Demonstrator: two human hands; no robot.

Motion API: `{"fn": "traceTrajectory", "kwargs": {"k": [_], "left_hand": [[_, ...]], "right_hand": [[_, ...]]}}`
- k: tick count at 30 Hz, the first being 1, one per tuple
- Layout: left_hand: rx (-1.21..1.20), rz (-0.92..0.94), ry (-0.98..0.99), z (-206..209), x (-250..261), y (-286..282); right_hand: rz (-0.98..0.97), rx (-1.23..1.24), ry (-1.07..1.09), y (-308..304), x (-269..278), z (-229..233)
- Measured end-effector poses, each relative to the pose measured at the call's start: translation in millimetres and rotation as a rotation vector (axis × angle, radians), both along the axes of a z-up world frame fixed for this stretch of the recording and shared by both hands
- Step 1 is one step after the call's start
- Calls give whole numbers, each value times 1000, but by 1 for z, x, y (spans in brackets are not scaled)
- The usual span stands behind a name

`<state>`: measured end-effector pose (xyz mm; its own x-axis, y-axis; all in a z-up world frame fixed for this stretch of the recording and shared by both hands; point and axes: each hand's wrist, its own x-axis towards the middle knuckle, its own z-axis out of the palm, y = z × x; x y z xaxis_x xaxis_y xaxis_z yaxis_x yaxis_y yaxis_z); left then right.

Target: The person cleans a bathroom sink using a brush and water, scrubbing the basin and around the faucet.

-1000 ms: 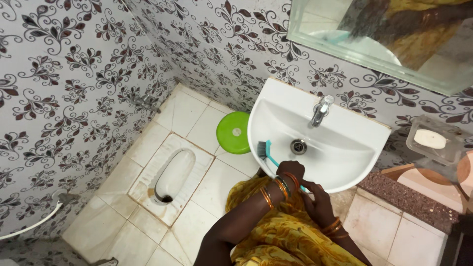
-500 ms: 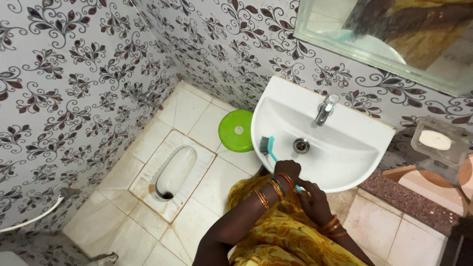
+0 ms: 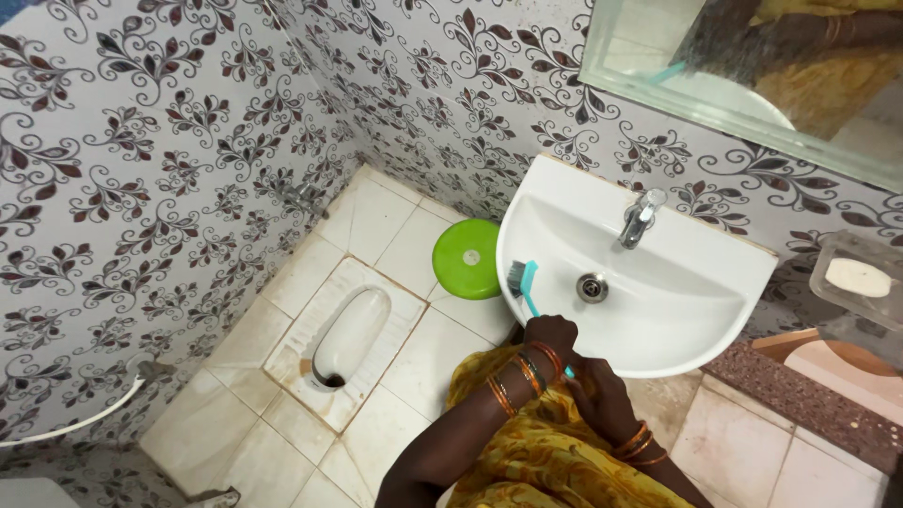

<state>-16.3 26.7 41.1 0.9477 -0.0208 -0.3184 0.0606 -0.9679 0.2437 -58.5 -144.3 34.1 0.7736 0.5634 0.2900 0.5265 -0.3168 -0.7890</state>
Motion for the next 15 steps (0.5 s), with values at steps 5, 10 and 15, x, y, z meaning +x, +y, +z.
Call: {"fn": "traceTrajectory", "kwargs": {"k": [5, 10, 15], "left_hand": [[-101, 33, -155, -16, 35, 24], [-4, 99, -19, -27, 50, 24], [-27, 21, -47, -21, 4, 6]], "right_hand": [[-65, -47, -14, 32, 36, -10], [-136, -111, 135, 38, 36, -15], [-46, -66, 147, 8, 1, -3]]}}
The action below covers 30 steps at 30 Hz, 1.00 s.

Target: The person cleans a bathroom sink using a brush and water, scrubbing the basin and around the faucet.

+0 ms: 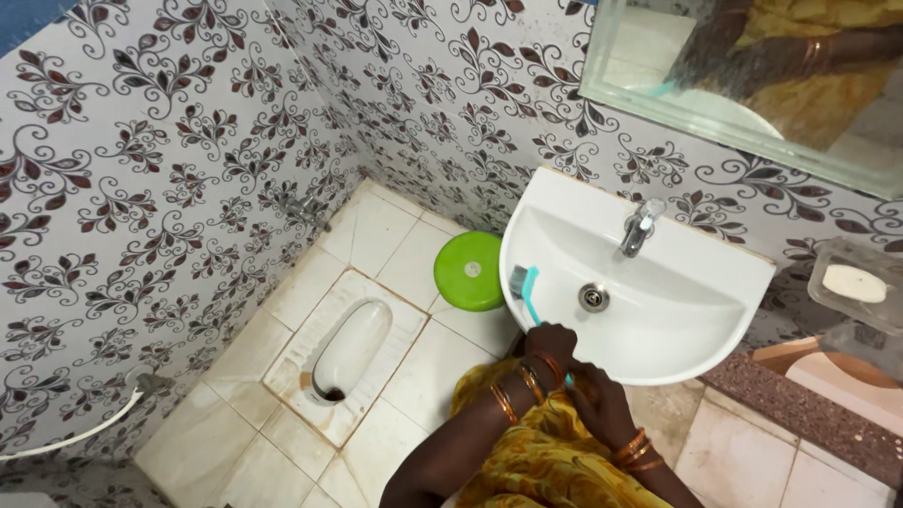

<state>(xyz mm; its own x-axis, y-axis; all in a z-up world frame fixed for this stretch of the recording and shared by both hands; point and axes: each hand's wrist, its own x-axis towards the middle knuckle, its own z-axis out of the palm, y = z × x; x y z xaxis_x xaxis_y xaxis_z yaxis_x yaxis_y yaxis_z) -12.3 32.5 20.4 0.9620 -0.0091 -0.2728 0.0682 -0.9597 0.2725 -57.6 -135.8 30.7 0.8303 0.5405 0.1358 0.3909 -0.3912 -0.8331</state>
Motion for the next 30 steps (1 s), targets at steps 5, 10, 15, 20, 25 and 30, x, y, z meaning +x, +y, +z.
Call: {"fn": "traceTrajectory", "kwargs": {"k": [5, 10, 15, 20, 25, 30], "left_hand": [[-83, 17, -37, -1, 8, 8], [139, 32, 22, -17, 68, 14], [87, 2, 78, -9, 37, 0], [-32, -1, -79, 8, -8, -8], [12, 67, -68, 4, 44, 16], [178, 81, 17, -8, 81, 28]], "right_hand": [[-7, 62, -4, 11, 10, 5], [-172, -74, 165, 43, 43, 1], [-88, 106, -31, 14, 26, -13], [29, 65, 72, -6, 5, 4], [-56, -3, 139, 33, 50, 7], [-34, 96, -69, 52, 74, -6]]}}
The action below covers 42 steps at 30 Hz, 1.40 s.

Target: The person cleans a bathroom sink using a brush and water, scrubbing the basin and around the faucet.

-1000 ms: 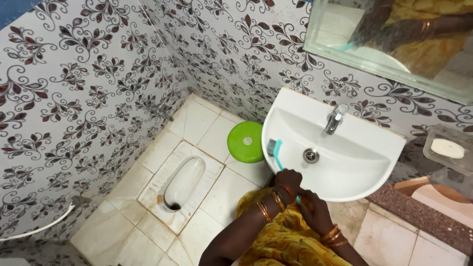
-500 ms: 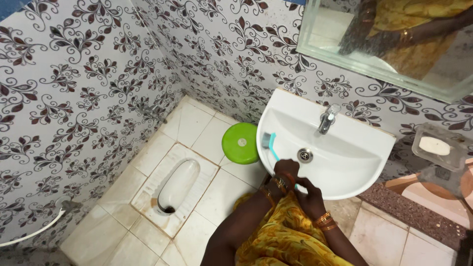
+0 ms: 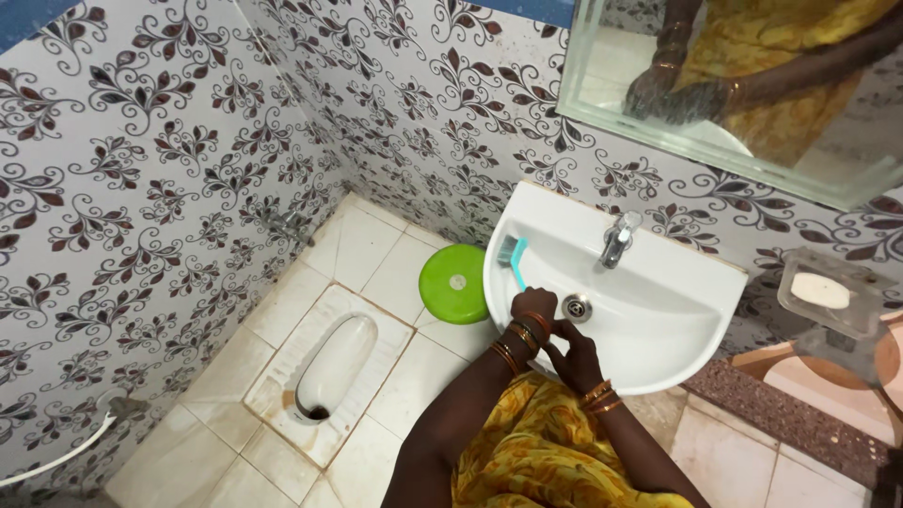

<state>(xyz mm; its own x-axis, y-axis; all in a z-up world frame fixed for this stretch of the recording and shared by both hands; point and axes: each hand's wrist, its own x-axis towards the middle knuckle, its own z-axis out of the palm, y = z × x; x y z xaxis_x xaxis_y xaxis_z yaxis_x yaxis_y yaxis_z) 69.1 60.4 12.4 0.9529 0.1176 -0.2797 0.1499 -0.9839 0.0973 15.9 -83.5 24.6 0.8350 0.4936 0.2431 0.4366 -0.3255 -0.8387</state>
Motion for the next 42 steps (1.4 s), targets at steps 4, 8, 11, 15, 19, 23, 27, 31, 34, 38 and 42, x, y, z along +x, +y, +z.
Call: {"fn": "traceTrajectory", "kwargs": {"k": [4, 8, 11, 15, 19, 23, 27, 31, 34, 38, 42], "left_hand": [[-173, -42, -89, -11, -42, -14], [-200, -41, 1, -5, -67, -27], [-283, 1, -23, 4, -54, -17], [-264, 15, -64, -18, -5, 11], [-273, -60, -245, -74, 8, 16], [-633, -241, -406, -104, -12, -5], [-859, -225, -304, -108, -21, -52], [-776, -321, -248, -106, -14, -95], [-853, -331, -320, -112, -23, -119], [-845, -319, -456, -119, -31, -118], [-647, -137, -324, -119, -26, -74]], "right_hand": [[46, -109, 97, -33, -26, 10], [126, -225, 225, -51, -42, 43], [28, -364, 332, -37, -27, 51], [33, -186, 86, -1, 8, 32], [83, -37, -189, -9, 13, 20], [73, -441, 86, -31, 4, 11], [79, -652, -11, -64, 2, -3], [-52, -700, 38, -93, -7, 8], [-143, -681, 74, -107, -22, 22], [-171, -615, 111, -101, -29, 15], [-93, -489, 36, -67, -22, 5]]}}
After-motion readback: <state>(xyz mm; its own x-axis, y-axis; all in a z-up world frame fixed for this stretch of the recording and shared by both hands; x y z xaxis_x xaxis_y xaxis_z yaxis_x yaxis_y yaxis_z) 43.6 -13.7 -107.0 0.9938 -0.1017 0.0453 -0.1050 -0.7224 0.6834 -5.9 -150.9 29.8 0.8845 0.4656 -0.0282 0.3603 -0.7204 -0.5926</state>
